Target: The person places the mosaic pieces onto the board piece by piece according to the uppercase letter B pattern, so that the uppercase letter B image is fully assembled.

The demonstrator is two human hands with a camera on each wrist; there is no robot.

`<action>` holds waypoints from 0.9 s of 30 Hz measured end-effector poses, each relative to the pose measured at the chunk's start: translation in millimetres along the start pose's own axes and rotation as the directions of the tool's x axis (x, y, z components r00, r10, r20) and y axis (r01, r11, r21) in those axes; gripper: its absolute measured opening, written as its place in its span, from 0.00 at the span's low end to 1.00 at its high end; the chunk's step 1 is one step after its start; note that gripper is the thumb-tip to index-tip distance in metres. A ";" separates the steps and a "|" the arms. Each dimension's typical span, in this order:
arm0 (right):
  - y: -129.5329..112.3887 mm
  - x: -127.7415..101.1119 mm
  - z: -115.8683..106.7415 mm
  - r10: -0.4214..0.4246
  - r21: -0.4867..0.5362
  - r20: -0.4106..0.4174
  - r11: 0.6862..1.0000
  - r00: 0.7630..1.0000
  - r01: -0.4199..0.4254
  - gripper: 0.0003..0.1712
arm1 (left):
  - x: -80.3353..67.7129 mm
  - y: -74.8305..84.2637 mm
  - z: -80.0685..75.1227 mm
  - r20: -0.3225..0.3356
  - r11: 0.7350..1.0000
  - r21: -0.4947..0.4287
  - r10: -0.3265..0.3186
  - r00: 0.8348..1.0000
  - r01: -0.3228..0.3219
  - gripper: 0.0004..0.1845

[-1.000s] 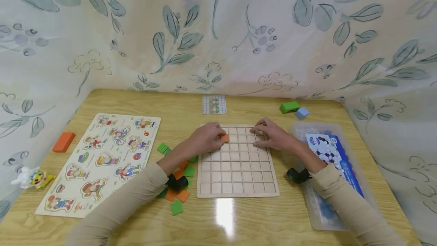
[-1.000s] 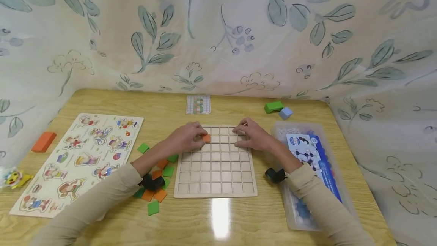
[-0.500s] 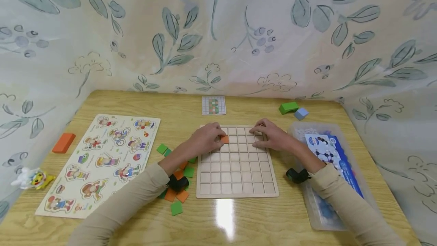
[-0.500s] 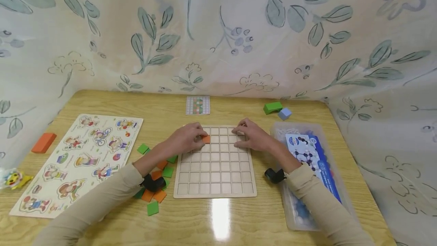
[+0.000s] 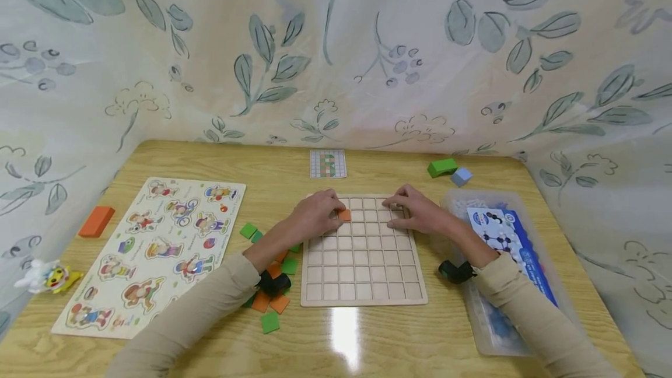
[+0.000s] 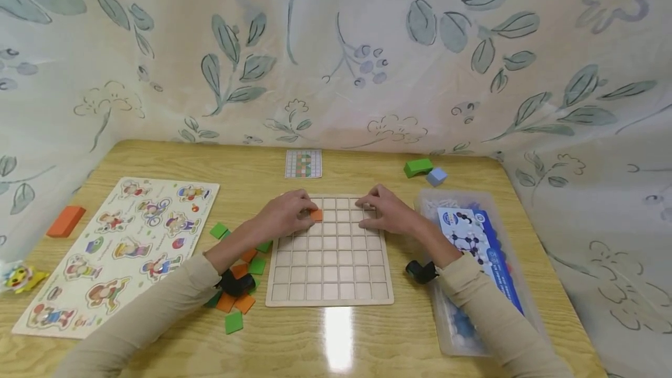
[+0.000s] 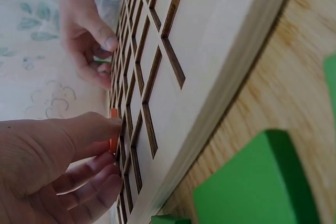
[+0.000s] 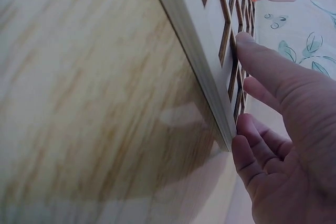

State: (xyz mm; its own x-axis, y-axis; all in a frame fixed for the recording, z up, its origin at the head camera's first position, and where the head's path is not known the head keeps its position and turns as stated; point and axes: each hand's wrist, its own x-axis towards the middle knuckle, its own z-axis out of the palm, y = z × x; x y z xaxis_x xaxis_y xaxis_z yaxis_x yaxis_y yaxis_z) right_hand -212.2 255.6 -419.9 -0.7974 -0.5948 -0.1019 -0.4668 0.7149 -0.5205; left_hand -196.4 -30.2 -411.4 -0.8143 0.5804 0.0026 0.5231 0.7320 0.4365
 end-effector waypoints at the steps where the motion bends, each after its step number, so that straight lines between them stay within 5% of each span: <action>1: -0.2 0.0 0.3 0.004 0.003 0.004 1.000 1.000 -0.004 0.28 | -0.4 0.0 0.1 -0.002 1.000 -0.001 -0.001 1.000 0.001 0.14; 27: 0.9 -3.0 1.4 0.027 0.083 0.010 0.996 1.000 -0.028 0.29 | 1.6 -1.0 -0.3 0.009 1.000 0.011 -0.002 1.000 0.002 0.14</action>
State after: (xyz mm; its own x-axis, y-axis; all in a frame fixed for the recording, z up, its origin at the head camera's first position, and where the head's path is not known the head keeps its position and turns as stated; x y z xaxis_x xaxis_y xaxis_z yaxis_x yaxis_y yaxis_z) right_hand -209.7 257.4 -421.2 -0.8057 -0.5791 -0.1246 -0.4113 0.6983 -0.5859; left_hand -198.2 -30.1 -411.6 -0.8130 0.5823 -0.0062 0.5245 0.7368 0.4267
